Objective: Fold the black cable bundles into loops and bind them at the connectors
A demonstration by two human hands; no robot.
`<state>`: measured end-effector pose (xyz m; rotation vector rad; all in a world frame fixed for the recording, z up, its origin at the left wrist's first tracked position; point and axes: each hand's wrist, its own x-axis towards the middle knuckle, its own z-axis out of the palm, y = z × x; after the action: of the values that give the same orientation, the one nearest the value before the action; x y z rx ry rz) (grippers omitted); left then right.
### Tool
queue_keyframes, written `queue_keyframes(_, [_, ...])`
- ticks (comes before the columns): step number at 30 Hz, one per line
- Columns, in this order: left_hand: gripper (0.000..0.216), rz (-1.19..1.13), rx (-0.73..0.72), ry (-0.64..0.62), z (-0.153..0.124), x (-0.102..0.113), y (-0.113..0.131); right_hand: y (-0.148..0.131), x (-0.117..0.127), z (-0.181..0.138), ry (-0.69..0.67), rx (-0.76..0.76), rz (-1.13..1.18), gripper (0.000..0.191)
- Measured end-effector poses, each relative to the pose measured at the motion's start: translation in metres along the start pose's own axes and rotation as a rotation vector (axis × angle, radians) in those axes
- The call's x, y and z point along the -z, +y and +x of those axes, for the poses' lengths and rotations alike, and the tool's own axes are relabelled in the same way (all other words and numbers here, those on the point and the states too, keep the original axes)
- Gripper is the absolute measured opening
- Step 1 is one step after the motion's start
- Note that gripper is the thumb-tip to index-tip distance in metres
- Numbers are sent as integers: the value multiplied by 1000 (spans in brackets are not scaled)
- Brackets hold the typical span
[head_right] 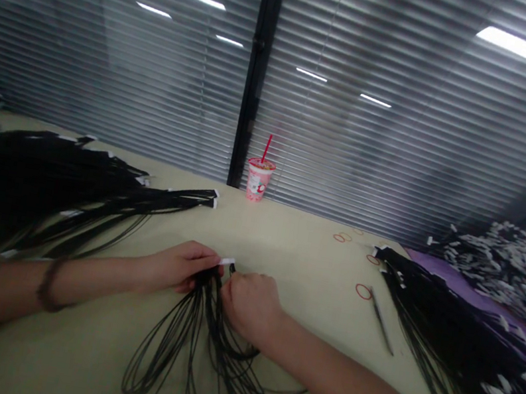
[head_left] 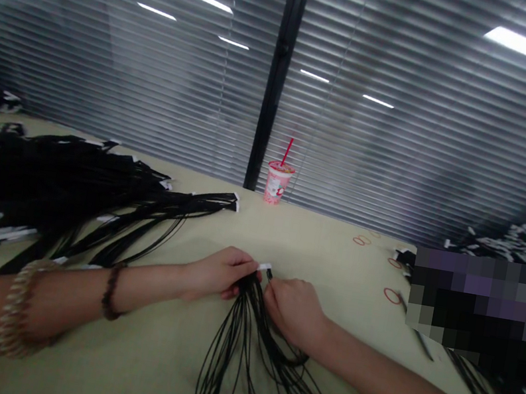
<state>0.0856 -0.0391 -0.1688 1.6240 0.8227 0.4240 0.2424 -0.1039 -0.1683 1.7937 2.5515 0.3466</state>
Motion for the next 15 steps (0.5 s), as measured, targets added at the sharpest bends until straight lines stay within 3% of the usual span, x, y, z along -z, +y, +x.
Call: queue_keyframes(15, [39,21,-12,-37,0,0,-1,-3,-3,-1,-21,-20,-65,25])
